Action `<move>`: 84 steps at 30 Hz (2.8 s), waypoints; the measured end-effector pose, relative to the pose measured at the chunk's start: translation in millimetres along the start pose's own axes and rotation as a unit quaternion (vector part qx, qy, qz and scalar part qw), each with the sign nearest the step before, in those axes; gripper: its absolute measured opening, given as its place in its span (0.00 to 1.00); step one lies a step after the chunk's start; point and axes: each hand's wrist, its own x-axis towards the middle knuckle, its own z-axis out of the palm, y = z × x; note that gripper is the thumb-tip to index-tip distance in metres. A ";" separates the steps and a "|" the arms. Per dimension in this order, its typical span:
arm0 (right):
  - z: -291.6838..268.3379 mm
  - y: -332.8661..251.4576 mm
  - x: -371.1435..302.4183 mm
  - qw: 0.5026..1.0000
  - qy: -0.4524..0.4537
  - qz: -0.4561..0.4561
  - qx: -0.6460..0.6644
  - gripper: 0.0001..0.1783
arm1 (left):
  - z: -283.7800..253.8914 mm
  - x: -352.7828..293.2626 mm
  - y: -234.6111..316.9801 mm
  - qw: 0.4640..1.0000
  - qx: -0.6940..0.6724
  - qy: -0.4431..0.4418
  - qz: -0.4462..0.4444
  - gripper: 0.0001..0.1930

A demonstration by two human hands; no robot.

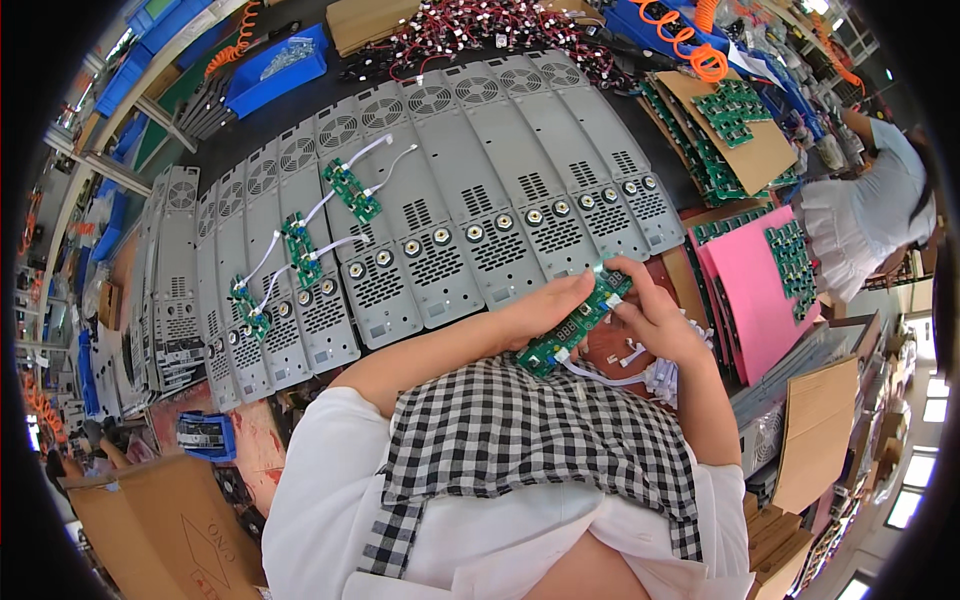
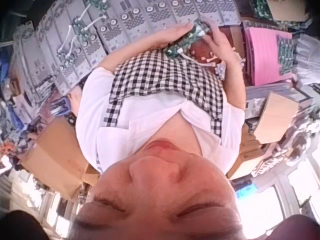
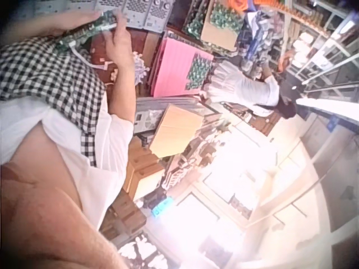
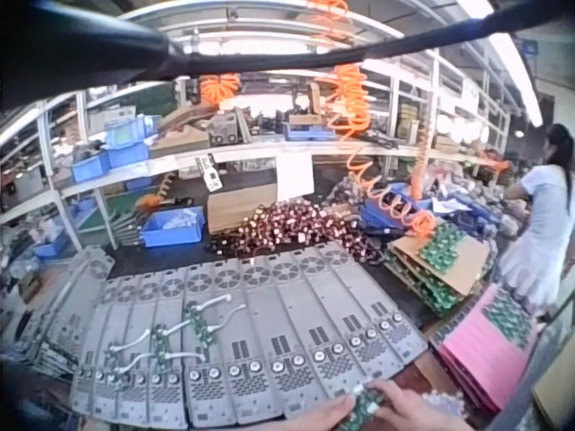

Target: Installing circuit board modules into metal server chassis and managing wiring.

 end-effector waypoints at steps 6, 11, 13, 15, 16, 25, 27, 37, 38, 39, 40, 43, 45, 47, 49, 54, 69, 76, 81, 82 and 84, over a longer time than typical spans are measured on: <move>11.0 15.3 8.3 0.999 0.028 -0.007 0.041 0.24 | -0.9 -1.0 3.8 0.999 -0.014 0.039 -0.022 0.31; 17.6 47.1 23.4 0.982 0.077 -0.038 0.168 0.30 | -19.5 18.2 6.9 0.993 -0.041 0.070 -0.081 0.32; 7.0 53.0 28.8 0.970 0.136 -0.057 0.194 0.32 | -28.1 28.8 21.1 0.991 -0.055 0.113 -0.054 0.34; -17.1 74.8 29.5 0.959 0.234 -0.066 0.145 0.32 | -59.9 36.5 32.9 0.987 -0.054 0.150 0.013 0.33; -35.2 77.9 21.9 0.947 0.300 -0.027 0.112 0.26 | -73.1 36.9 42.5 0.979 -0.067 0.189 0.039 0.32; -202.2 207.6 -94.6 0.707 0.582 0.336 -0.219 0.23 | -281.2 -22.8 58.8 0.892 -0.063 0.438 0.098 0.39; -211.4 196.0 -104.6 0.648 0.599 0.425 -0.202 0.25 | -313.1 -25.1 54.9 0.894 -0.005 0.439 0.091 0.41; -231.5 235.6 -89.7 0.638 0.509 0.471 -0.335 0.16 | -181.2 0.4 11.0 0.810 0.278 0.491 0.160 0.22; -235.6 237.2 -91.0 0.629 0.519 0.463 -0.347 0.13 | -154.3 8.6 12.3 0.839 0.248 0.459 0.154 0.20; -242.8 238.9 -94.3 0.645 0.504 0.453 -0.354 0.11 | -134.6 15.7 11.7 0.863 0.224 0.431 0.140 0.19; -245.9 237.9 -94.7 0.661 0.488 0.443 -0.360 0.09 | -117.6 20.0 12.0 0.884 0.199 0.403 0.126 0.18; -243.3 207.5 -89.2 0.672 0.491 0.393 -0.392 0.07 | -80.2 32.9 10.4 0.926 0.145 0.336 0.095 0.18; -242.0 187.2 -74.4 0.686 0.507 0.344 -0.391 0.06 | -65.8 41.2 8.4 0.957 0.120 0.256 0.071 0.18; -238.5 174.4 -63.1 0.707 0.492 0.342 -0.375 0.06 | -56.2 45.6 8.6 0.965 0.113 0.230 0.055 0.19; -242.2 175.8 -67.0 0.722 0.485 0.346 -0.352 0.12 | -53.2 49.0 4.8 0.976 0.101 0.188 0.046 0.19; -238.1 212.4 -96.2 0.713 0.446 0.394 -0.372 0.23 | -52.0 31.6 -7.3 0.982 0.040 0.185 0.022 0.17; -247.0 224.2 -85.7 0.737 0.438 0.328 -0.396 0.08 | -54.5 20.8 -22.2 0.976 0.008 0.216 -0.024 0.16; -187.5 152.8 -42.0 0.793 0.466 0.130 -0.370 0.07 | -43.5 30.3 -15.4 0.988 -0.044 0.145 -0.035 0.20; -47.4 75.9 3.9 0.881 0.381 -0.086 -0.267 0.04 | -24.7 34.7 -13.5 0.988 -0.116 0.090 -0.045 0.26; -18.4 66.6 8.1 0.886 0.334 -0.177 -0.270 0.04 | -21.9 37.0 -13.0 0.983 -0.154 0.081 -0.051 0.28; 37.2 52.9 12.7 0.908 0.252 -0.229 -0.245 0.03 | -25.5 41.5 -17.5 0.978 -0.188 0.076 -0.054 0.28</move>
